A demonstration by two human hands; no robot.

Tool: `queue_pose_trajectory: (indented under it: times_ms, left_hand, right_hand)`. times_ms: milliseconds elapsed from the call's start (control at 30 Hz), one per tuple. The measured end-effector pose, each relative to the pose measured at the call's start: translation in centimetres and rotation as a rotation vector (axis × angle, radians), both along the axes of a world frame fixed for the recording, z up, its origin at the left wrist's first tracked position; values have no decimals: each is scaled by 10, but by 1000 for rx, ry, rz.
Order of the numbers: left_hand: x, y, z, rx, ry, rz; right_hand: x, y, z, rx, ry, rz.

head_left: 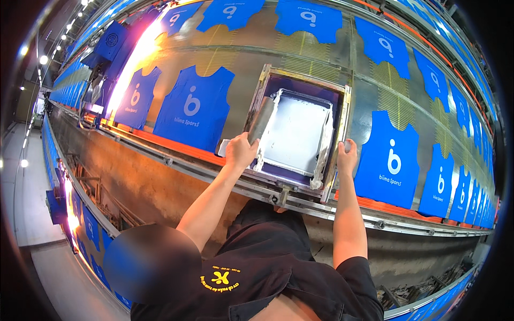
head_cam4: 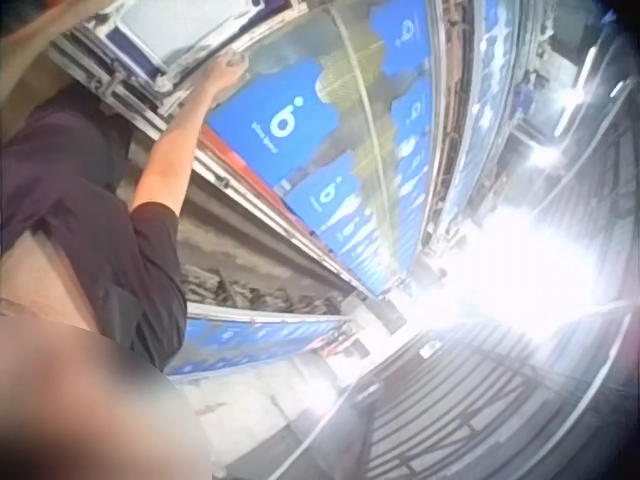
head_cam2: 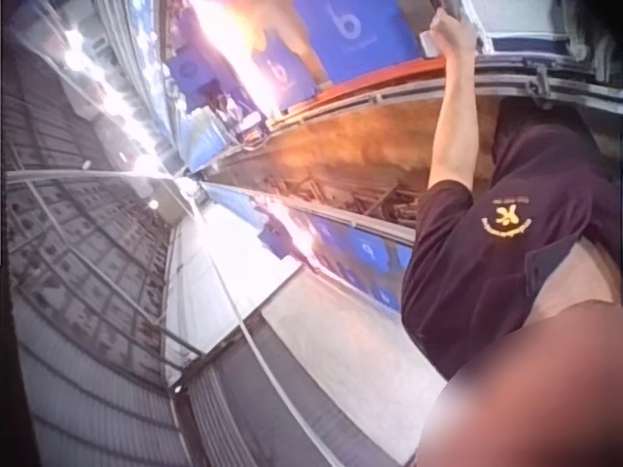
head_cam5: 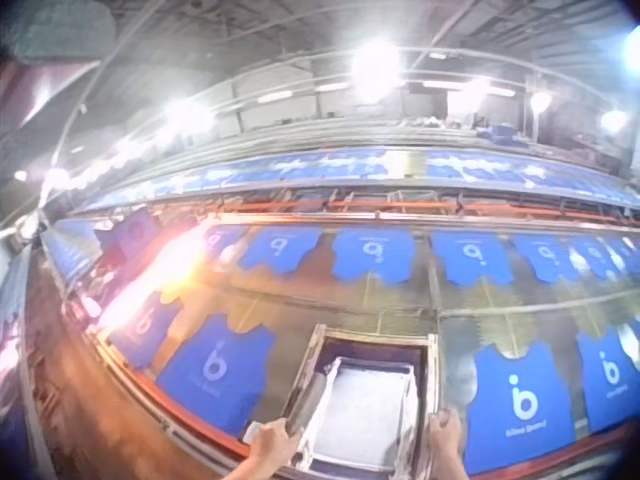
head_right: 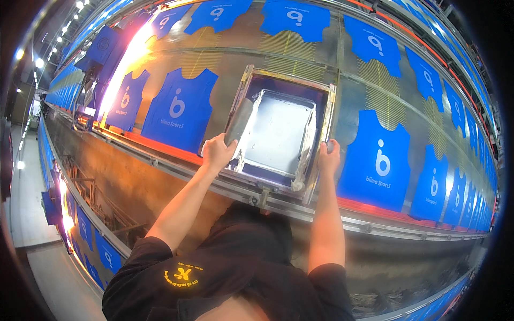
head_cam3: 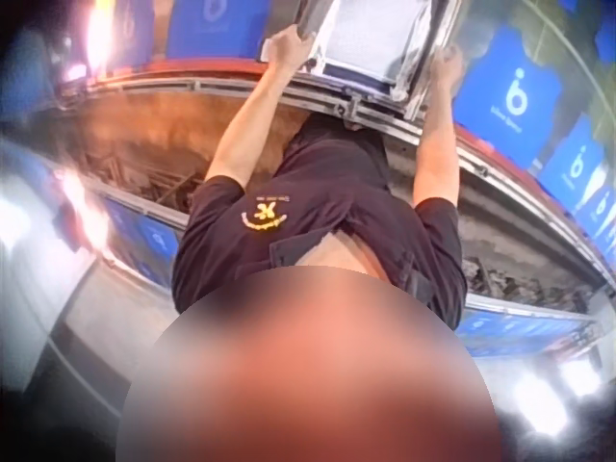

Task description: The person performs screen printing on a blue sports jersey. They position a screen frame over the garment, apply white ink with a squeegee, and pull the squeegee across the screen to transfer the design. The process is repeated multiple times on the same jersey.

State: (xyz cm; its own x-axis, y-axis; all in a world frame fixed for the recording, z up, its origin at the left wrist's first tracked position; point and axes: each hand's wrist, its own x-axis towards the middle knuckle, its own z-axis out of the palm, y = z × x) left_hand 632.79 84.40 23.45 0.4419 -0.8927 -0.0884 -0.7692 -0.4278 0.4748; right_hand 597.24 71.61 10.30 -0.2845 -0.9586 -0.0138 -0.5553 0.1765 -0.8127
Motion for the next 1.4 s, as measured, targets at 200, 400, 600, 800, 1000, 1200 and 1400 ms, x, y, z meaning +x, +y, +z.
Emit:
queue_pose_trajectory:
  times_ms: [200,400,600,800,1000,1200,1400]
  left_hand:
    - [-1,-29,-24,107,-80,101]
    - [-37,1,-15,130,30,-123]
    - [-15,-64,-8,-7,6,-714]
    - [-1,-200,0,14,-116,-864]
    - [9,-275,-10,173,-64,-875]
    - [10,-281,-29,138,-73,-911]
    - [15,-238,-13,-369,-28,-669]
  right_hand:
    - [3,6,14,145,-17,-15]
    - [7,9,22,109,-54,-22]
    - [7,9,20,67,-94,-3]
    - [9,10,20,94,-61,-31]
    - [9,11,43,248,-113,-52]
    - [41,-78,90,-339,597,332]
    - [109,-175,85,-197,524,915]
